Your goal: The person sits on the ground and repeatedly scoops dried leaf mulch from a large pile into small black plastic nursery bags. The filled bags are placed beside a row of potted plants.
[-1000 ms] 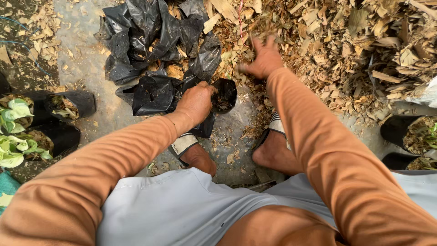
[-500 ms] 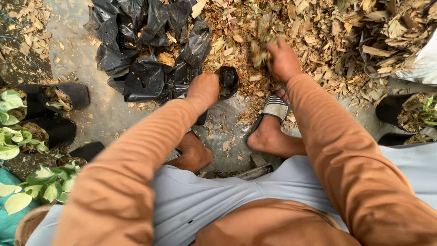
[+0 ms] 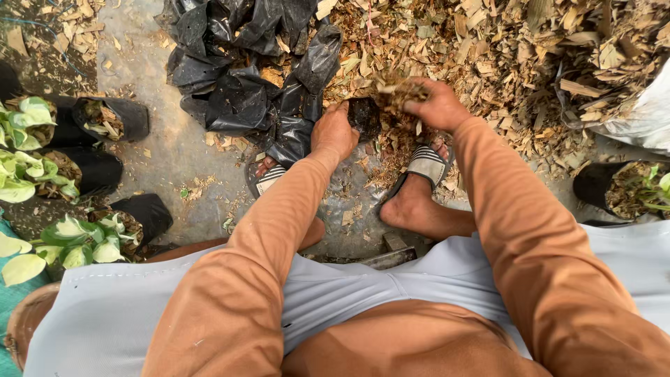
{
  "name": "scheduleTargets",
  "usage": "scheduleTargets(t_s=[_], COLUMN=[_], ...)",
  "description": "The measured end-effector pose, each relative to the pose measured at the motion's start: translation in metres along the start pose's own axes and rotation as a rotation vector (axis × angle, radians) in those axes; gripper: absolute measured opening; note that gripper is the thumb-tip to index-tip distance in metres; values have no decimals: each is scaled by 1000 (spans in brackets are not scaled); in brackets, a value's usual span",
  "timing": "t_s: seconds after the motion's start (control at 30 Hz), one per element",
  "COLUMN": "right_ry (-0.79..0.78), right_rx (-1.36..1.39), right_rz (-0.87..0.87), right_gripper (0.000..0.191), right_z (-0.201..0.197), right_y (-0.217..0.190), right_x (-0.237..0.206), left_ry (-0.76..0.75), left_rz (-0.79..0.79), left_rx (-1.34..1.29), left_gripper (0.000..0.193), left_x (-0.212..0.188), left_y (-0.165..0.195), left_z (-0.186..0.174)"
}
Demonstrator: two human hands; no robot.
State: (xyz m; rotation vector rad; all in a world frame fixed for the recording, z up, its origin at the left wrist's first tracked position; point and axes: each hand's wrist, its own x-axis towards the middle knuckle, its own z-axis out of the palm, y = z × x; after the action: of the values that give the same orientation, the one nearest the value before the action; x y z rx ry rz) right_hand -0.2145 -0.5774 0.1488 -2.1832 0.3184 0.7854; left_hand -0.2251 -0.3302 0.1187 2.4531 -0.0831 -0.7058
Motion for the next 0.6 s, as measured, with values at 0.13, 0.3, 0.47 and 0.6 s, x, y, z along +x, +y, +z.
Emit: scheduleTargets(t_s=[0.13, 0.3, 0.47, 0.6], right_ry=[-98, -358, -159, -74], right_rx=[345, 328, -209, 291], right_rz=[272, 38, 65, 331], right_gripper=[65, 72, 58, 44], right_z=[-11, 38, 66, 69], right_y=[-13, -12, -20, -26], right_x=[-19, -7, 12, 8], left_ry=[-39, -57, -87, 21], left_rz=[-11, 22, 28, 60], left_rx=[-17, 14, -81, -100], left_gripper=[73, 60, 55, 43], left_x=[-1, -14, -37, -43], left_y=[-2, -3, 10, 12], left_z=[3, 8, 10, 14])
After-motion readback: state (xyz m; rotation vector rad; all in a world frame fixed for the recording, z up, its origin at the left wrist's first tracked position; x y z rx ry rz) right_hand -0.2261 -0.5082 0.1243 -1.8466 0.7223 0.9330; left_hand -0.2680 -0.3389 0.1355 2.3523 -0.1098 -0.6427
